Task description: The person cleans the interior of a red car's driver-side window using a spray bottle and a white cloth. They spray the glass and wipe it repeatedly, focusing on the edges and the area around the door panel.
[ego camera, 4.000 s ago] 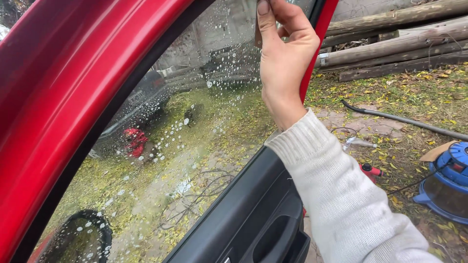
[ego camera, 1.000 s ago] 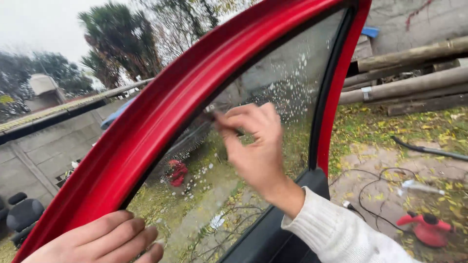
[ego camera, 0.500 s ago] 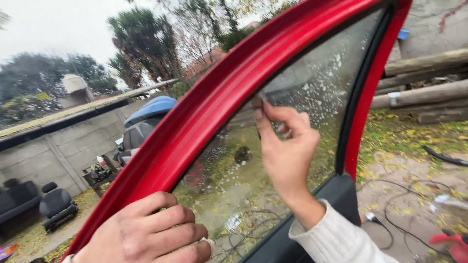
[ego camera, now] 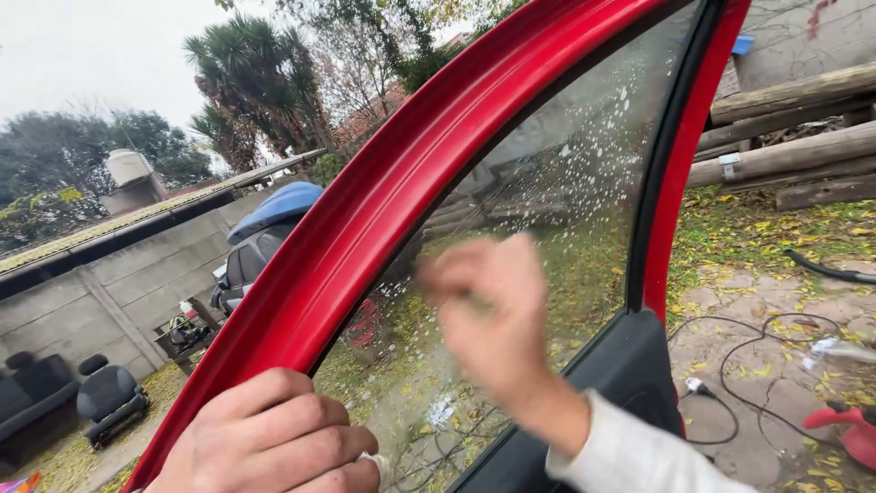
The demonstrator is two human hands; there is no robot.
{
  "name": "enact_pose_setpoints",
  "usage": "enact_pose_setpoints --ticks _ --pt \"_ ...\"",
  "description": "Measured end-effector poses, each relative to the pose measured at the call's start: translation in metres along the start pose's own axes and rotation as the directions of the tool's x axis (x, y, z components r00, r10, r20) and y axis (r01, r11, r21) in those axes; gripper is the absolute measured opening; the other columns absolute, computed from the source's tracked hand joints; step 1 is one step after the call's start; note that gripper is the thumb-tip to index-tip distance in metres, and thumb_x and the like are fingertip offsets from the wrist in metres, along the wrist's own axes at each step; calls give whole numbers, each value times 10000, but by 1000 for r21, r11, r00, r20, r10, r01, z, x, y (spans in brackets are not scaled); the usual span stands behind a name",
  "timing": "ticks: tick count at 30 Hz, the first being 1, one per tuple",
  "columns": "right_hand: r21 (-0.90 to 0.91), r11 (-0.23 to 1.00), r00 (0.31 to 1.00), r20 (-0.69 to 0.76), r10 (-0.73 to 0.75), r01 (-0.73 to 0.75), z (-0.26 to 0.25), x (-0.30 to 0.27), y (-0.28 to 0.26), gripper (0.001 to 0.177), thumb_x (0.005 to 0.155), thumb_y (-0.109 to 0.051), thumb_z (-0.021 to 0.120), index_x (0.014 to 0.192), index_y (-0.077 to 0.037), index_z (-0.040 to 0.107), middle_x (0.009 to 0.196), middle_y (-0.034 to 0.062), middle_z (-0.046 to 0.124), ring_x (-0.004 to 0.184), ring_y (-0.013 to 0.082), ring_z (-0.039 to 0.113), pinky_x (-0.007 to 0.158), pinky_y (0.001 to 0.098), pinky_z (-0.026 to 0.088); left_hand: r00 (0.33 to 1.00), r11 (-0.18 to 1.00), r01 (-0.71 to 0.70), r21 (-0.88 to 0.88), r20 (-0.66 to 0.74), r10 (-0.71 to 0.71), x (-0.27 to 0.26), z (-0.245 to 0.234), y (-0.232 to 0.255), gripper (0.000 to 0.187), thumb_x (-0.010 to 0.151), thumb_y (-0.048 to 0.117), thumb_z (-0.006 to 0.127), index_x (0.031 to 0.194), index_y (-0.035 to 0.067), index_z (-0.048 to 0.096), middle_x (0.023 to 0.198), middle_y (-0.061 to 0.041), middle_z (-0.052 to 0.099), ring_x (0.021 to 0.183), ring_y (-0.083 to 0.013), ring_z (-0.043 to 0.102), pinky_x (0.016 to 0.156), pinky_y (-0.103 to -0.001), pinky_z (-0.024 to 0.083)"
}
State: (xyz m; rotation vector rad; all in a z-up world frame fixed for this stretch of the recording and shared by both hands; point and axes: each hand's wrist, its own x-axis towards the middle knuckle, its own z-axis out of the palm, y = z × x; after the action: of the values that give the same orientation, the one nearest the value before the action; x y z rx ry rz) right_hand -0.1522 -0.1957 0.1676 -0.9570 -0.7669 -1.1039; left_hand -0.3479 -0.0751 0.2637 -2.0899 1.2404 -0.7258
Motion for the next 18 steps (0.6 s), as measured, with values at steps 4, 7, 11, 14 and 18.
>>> enact_pose_setpoints --ticks 4,7,11,14,18 --pt "57 996 984 163 -72 64 7 -15 -13 111 811 -30 775 837 -126 726 926 -4 729 908 157 547 826 336 426 998 1000 25 -10 -52 -25 -8 -14 7 175 827 200 686 986 149 632 970 22 680 869 -127 663 770 -297 521" --pt "78 994 995 54 79 -83 5 -9 -20 102 869 -43 779 929 -113 736 973 -6 734 911 137 554 817 321 427 999 999 27 -46 46 -24 -32 -14 21 181 806 197 679 970 141 630 935 12 661 851 -144 655 766 -305 527" --pt "108 994 989 145 -3 -13 13 -31 -38 106 845 -58 837 880 -97 745 913 4 724 870 147 515 774 316 391 993 998 34 -55 117 -28 -47 -10 34 197 780 161 682 968 138 628 917 19 633 842 -149 646 747 -296 523" --pt "80 996 983 181 -40 26 7 -34 -28 108 853 -59 847 887 -124 769 910 -15 737 857 135 530 779 319 388 986 998 -4 59 164 -5 -100 12 50 157 852 158 719 968 138 616 906 15 611 847 -178 650 776 -305 543" --pt "121 981 988 40 151 -155 7 -37 -25 100 947 -62 836 1009 -101 768 1025 -8 741 924 130 550 830 310 423 980 985 30 -168 199 4 -75 -6 46 263 768 147 686 1026 103 672 913 -7 652 803 -152 637 680 -291 487"
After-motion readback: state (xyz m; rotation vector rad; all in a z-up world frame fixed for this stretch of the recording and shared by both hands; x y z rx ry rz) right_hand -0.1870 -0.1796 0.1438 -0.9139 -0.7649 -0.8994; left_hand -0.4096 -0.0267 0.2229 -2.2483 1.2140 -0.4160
